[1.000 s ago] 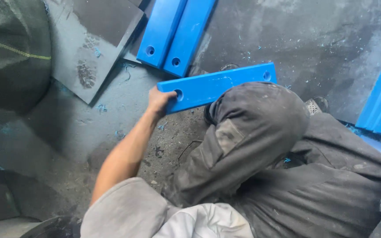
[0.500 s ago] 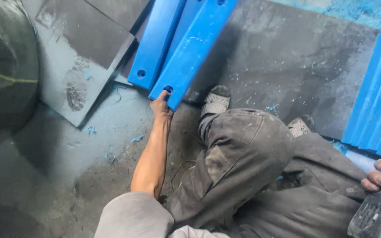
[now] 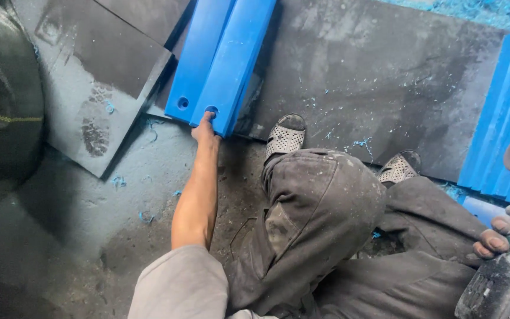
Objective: Grinding the edges of blue plastic blocks using a hand-held angle grinder while sitting on the floor.
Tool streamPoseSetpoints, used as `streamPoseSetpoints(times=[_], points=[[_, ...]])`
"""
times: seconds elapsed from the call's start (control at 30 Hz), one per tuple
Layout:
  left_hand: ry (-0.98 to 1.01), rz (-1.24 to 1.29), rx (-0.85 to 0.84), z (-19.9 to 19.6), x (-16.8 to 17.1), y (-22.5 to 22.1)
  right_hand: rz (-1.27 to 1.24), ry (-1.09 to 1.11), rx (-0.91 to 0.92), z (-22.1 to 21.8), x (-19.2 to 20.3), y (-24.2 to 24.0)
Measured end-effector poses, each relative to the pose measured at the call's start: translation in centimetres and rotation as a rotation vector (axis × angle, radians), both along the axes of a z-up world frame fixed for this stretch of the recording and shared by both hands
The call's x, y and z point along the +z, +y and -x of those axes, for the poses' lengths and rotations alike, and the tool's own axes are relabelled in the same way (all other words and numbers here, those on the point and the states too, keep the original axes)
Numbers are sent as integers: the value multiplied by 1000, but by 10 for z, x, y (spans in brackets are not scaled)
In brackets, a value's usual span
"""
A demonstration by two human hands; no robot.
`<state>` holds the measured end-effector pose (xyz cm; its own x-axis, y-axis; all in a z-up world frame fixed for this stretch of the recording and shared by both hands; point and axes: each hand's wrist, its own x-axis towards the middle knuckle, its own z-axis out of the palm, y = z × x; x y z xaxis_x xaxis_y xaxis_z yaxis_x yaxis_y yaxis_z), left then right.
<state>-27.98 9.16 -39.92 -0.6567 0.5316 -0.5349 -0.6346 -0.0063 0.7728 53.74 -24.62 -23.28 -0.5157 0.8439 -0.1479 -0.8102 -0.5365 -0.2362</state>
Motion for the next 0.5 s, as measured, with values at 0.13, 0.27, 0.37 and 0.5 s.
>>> streamPoseSetpoints(times=[0.13, 0.27, 0.37, 0.5], points=[[71, 219, 58, 8, -4, 7, 21, -31, -11, -12, 3, 0], [186, 410, -6, 11, -12, -1, 77, -135, -52, 2, 27, -3], [259, 576, -63, 9, 8, -11, 70, -182, -234, 2, 24, -21], [376, 713, -147, 2, 24, -22, 67, -427, -375, 3, 30, -45]])
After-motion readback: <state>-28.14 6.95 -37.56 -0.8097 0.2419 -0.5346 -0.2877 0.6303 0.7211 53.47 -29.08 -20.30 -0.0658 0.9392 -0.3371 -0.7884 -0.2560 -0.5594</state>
